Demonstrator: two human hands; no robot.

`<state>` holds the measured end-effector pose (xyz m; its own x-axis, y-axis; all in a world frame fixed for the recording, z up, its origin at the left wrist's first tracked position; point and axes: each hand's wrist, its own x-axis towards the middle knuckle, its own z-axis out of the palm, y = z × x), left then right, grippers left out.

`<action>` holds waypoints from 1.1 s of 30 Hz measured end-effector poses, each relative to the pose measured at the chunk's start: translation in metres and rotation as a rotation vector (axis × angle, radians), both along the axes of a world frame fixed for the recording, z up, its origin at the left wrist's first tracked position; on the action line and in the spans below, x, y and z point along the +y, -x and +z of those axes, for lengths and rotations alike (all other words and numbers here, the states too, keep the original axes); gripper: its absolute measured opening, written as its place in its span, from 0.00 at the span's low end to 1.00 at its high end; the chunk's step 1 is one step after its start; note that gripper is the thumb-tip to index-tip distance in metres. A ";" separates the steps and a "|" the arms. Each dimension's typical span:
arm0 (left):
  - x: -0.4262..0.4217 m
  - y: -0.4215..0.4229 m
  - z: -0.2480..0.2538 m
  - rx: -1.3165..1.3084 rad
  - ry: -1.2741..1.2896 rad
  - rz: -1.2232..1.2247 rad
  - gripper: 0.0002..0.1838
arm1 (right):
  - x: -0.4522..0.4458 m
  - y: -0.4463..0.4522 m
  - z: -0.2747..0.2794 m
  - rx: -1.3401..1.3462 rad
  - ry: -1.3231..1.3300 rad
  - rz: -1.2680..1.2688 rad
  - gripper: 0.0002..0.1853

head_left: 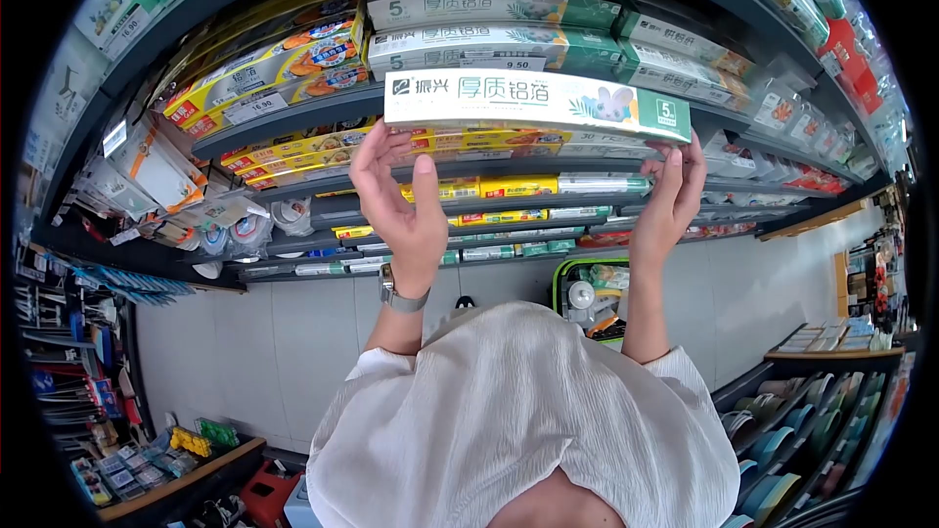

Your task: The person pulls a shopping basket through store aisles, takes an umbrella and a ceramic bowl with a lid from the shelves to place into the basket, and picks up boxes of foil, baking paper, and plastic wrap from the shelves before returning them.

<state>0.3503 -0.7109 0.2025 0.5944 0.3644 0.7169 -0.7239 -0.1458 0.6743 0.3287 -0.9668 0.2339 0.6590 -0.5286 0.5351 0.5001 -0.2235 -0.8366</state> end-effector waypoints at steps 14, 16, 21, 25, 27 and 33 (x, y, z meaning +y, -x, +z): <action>-0.001 -0.051 0.051 0.244 -0.287 0.165 0.39 | 0.004 -0.083 0.037 0.083 0.108 0.141 0.38; 0.002 -0.058 0.042 0.137 -0.470 0.347 0.39 | 0.000 -0.093 0.032 0.102 0.153 0.135 0.38; -0.005 -0.061 0.039 0.111 -0.357 0.365 0.34 | 0.003 -0.092 0.031 0.183 0.265 0.138 0.38; 0.001 -0.062 0.037 0.134 -0.444 0.401 0.33 | 0.007 -0.095 0.032 0.168 0.253 0.126 0.39; 0.003 -0.061 0.038 0.121 -0.451 0.421 0.32 | 0.008 -0.097 0.032 0.189 0.291 0.094 0.40; 0.004 -0.062 0.037 0.155 -0.471 0.379 0.31 | 0.010 -0.099 0.026 0.245 0.399 0.024 0.42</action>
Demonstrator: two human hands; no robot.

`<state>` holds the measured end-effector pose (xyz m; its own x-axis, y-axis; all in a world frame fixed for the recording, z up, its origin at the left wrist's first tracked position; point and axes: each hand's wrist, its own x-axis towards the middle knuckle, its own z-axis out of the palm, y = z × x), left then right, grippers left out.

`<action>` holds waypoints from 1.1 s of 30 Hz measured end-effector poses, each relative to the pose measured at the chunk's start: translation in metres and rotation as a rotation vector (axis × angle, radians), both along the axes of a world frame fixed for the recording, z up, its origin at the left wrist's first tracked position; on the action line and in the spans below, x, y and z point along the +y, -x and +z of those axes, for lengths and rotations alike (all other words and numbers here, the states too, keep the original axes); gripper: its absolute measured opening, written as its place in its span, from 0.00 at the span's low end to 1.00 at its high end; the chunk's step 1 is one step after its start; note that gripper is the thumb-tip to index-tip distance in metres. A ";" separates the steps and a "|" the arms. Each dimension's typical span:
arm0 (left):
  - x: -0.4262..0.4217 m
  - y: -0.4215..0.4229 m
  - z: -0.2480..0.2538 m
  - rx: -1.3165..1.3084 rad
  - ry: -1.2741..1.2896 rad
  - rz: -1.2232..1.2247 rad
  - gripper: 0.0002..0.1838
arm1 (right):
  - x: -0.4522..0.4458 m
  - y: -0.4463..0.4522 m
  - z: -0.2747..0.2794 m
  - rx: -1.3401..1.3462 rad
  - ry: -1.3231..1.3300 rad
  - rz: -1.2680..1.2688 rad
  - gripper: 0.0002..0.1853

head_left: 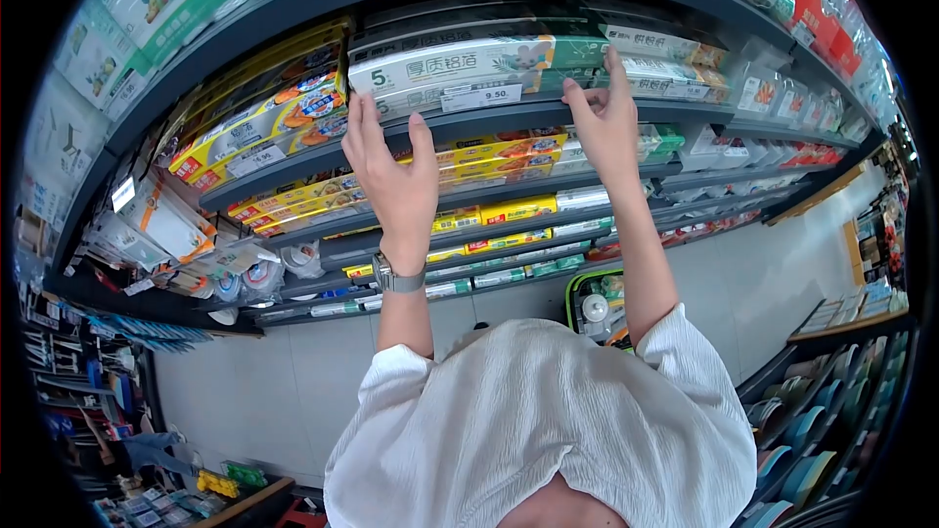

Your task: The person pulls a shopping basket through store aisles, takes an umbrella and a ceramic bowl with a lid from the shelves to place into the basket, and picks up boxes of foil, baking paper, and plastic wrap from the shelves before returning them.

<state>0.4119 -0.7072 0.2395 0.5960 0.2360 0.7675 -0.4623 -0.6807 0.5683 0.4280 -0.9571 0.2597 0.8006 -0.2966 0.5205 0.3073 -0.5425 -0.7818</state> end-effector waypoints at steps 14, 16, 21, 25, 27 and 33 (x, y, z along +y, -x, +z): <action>-0.041 0.063 -0.107 0.201 0.101 -0.494 0.06 | -0.027 0.047 -0.059 -0.285 -0.162 -0.048 0.21; -0.044 0.072 -0.150 0.345 0.097 -0.553 0.06 | -0.033 0.054 -0.073 -0.299 -0.167 -0.088 0.12; -0.045 0.082 -0.229 0.782 0.037 -0.673 0.05 | -0.062 0.094 -0.141 0.036 -0.188 -0.129 0.07; -0.031 0.079 -0.308 0.971 -0.043 -0.753 0.06 | -0.096 0.147 -0.226 0.290 -0.124 -0.232 0.08; -0.025 0.078 -0.330 1.022 -0.123 -0.764 0.07 | -0.111 0.178 -0.267 0.479 -0.145 -0.291 0.08; -0.020 0.079 -0.403 1.196 -0.308 -0.853 0.11 | -0.141 0.274 -0.422 0.805 -0.394 -0.448 0.08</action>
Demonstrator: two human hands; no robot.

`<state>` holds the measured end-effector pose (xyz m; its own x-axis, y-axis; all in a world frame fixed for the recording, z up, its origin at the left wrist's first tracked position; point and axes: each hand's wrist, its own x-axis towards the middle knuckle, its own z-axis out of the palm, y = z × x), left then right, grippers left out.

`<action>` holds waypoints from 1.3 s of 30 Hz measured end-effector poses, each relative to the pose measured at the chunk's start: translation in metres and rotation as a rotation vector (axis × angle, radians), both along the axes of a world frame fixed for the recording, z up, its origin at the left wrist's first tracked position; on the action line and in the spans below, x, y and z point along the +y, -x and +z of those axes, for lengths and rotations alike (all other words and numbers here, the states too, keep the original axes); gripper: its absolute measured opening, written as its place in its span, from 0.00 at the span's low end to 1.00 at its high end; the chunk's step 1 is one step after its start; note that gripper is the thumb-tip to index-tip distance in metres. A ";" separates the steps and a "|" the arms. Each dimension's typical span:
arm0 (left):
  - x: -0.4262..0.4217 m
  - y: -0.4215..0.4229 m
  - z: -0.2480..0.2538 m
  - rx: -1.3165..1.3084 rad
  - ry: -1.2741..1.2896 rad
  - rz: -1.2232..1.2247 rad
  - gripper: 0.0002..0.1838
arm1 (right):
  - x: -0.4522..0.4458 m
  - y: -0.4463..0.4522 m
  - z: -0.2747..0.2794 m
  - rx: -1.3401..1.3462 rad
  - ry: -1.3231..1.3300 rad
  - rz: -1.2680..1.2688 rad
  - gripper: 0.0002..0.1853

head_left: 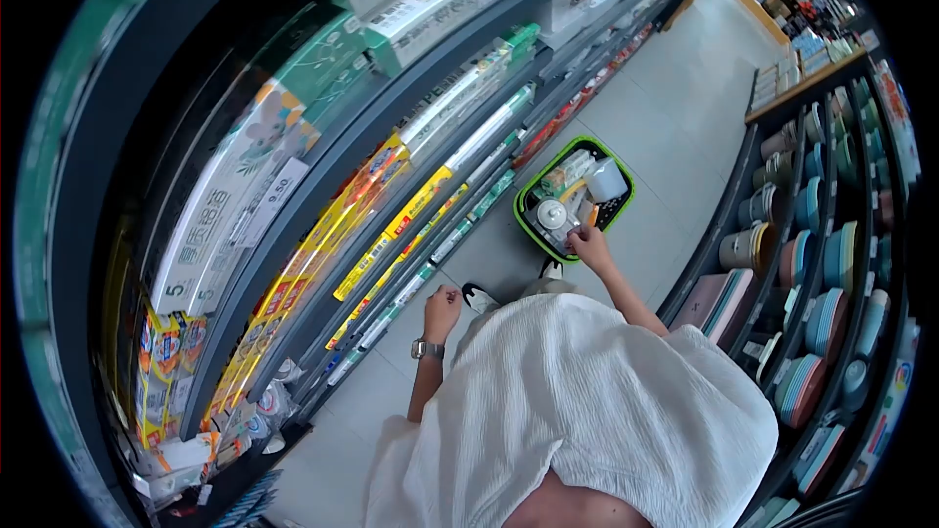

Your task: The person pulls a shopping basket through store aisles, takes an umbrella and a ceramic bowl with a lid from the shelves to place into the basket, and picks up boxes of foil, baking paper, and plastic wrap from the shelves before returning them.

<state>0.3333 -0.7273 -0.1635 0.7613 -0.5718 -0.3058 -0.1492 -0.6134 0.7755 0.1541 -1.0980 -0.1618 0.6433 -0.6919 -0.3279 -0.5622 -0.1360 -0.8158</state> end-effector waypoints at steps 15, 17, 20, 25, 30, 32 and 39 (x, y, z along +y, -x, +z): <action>-0.030 0.031 -0.109 0.230 -0.347 -0.458 0.16 | 0.033 0.309 -0.090 0.662 -0.648 -0.753 0.18; -0.043 0.031 -0.113 0.225 -0.392 -0.514 0.16 | 0.012 0.305 -0.091 0.640 -0.650 -0.699 0.18; -0.063 0.026 -0.121 0.205 -0.429 -0.573 0.16 | -0.035 0.291 -0.112 0.585 -0.644 -0.638 0.16; -0.101 0.022 -0.153 0.565 -0.493 -0.113 0.15 | -0.139 0.227 -0.153 0.463 -0.553 -0.470 0.16; -0.200 0.037 -0.138 0.647 -0.533 -0.062 0.14 | -0.230 0.155 -0.202 0.329 -0.487 -0.401 0.16; -0.248 0.046 -0.136 0.618 -0.470 -0.114 0.14 | -0.248 0.134 -0.225 0.318 -0.492 -0.397 0.16; -0.399 0.062 -0.162 0.403 -0.436 -0.374 0.14 | -0.270 0.068 -0.297 0.528 -0.243 -0.184 0.17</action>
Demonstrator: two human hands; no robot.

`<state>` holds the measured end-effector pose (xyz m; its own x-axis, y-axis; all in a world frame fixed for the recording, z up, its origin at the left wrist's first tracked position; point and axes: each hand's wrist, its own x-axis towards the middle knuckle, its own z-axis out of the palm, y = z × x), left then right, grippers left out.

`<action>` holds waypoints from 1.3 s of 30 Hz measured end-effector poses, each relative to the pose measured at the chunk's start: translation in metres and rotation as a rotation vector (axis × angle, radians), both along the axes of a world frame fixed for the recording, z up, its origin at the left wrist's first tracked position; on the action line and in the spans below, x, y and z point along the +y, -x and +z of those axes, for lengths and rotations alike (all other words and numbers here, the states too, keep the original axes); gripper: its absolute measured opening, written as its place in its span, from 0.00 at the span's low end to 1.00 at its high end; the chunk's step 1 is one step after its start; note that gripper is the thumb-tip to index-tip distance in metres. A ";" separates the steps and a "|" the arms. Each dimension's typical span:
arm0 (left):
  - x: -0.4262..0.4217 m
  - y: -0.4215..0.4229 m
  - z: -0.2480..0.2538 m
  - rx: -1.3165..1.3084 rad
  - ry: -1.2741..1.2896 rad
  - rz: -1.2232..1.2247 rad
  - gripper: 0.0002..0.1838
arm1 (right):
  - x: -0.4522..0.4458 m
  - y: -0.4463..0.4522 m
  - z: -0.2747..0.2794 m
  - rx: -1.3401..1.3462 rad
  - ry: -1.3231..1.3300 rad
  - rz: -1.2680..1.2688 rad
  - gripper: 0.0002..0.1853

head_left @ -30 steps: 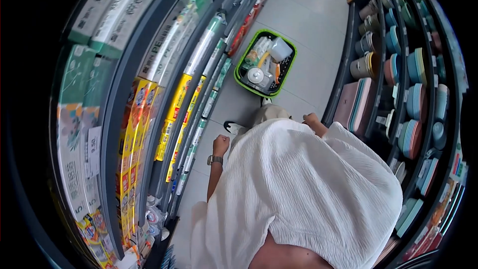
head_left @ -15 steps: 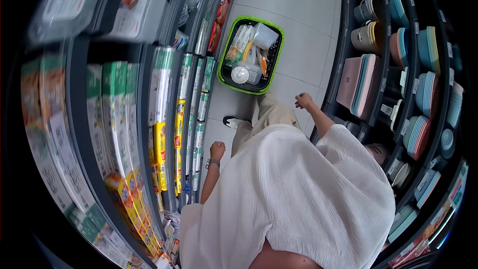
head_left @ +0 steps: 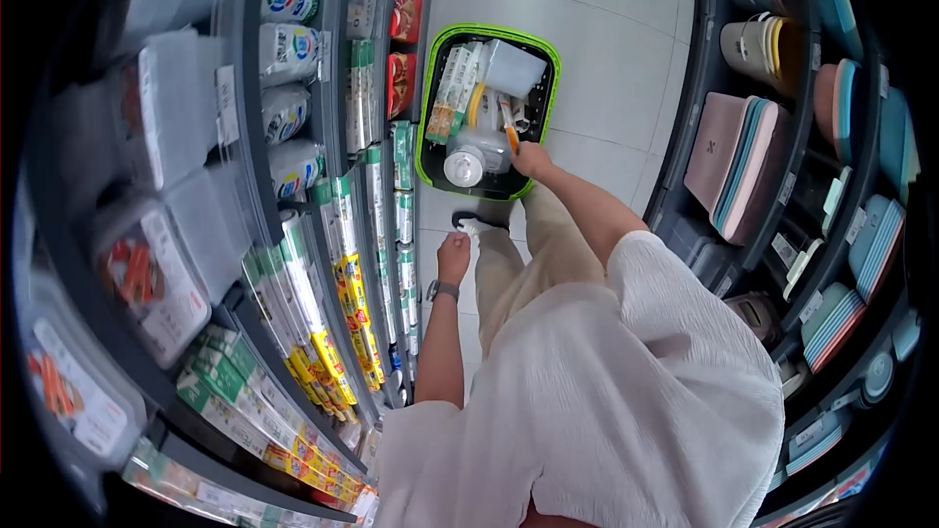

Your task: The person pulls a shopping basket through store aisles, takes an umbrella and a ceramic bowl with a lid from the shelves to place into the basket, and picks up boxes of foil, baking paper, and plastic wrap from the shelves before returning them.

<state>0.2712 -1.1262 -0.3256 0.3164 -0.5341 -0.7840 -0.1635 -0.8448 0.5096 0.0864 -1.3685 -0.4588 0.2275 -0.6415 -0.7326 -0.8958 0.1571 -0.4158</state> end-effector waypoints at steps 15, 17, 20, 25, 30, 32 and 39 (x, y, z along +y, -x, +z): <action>0.034 0.063 -0.003 0.006 -0.083 0.156 0.13 | 0.019 -0.209 -0.114 -0.217 -0.293 -0.534 0.44; 0.052 0.073 -0.011 -0.006 -0.081 0.153 0.13 | 0.022 -0.230 -0.124 -0.061 -0.283 -0.677 0.46; 0.055 0.079 -0.007 0.050 -0.212 0.215 0.12 | 0.012 -0.229 -0.118 -0.067 -0.311 -0.835 0.47; 0.043 0.061 -0.040 0.006 -0.031 0.101 0.09 | -0.006 -0.191 -0.097 -0.069 -0.181 -0.571 0.41; -0.048 0.011 -0.052 0.033 0.122 0.339 0.08 | -0.012 -0.107 -0.059 -0.216 -0.063 -0.581 0.31; -0.089 -0.005 -0.045 0.063 0.173 0.347 0.08 | -0.029 -0.067 0.003 -0.403 -0.221 -0.655 0.25; -0.200 -0.021 0.052 0.332 0.269 0.694 0.42 | -0.037 0.055 0.215 -0.720 -0.267 -0.189 0.23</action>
<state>0.2919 -1.3266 -0.2741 0.4184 -0.4846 -0.7682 0.5477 -0.5401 0.6390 0.0311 -1.4055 -0.2434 0.6089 -0.5395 -0.5816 -0.3692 0.4561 -0.8097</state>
